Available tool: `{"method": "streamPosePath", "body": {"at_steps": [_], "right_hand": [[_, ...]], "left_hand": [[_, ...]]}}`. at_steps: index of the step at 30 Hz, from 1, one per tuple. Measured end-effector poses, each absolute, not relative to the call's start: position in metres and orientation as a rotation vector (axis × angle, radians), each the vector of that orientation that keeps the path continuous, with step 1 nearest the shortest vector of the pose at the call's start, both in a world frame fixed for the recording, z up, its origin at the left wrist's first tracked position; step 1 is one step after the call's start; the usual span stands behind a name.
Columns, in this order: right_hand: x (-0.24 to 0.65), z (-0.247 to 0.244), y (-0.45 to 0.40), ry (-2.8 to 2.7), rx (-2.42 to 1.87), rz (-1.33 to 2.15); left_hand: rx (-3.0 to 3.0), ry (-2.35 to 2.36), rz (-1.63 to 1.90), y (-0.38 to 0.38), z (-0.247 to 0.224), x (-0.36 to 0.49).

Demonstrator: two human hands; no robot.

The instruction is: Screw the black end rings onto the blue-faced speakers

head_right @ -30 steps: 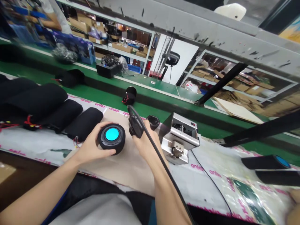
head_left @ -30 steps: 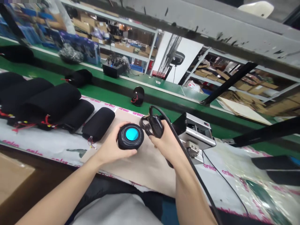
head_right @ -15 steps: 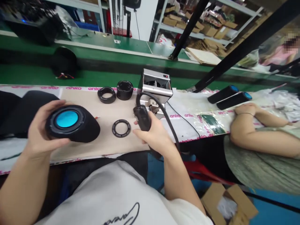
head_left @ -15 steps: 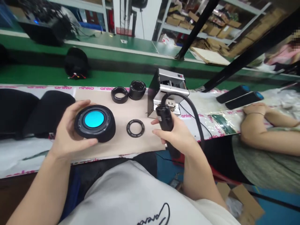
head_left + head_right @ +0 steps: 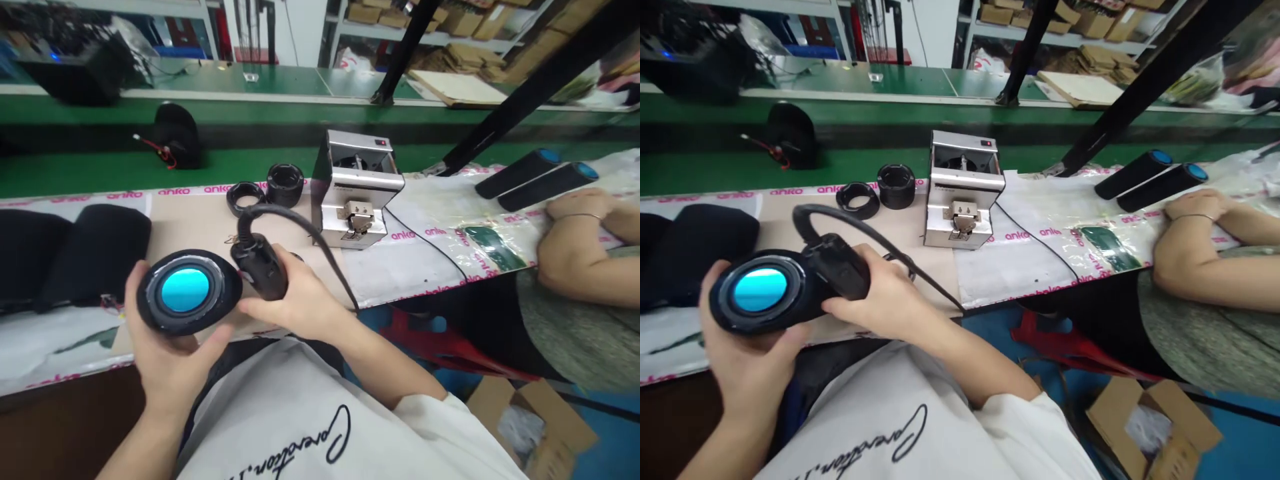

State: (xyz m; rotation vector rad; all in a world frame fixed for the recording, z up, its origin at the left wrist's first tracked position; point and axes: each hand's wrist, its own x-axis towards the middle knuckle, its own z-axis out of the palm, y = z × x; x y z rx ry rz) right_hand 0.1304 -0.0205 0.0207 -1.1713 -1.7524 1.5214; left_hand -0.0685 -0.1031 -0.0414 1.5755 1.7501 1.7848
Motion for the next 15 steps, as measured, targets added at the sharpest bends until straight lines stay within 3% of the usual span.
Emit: {"method": "streamPosePath", "body": {"at_steps": [8, 15], "right_hand": [[0.208, 0.044, -0.013, -1.581, -1.705, 1.202], [0.221, 0.027, -0.016, -1.915, -1.753, 1.060]], "left_hand": [[1.745, 1.743, 1.816, -0.091, -0.035, -0.083], [1.842, 1.703, 1.898, -0.077, -0.052, -0.101]]}}
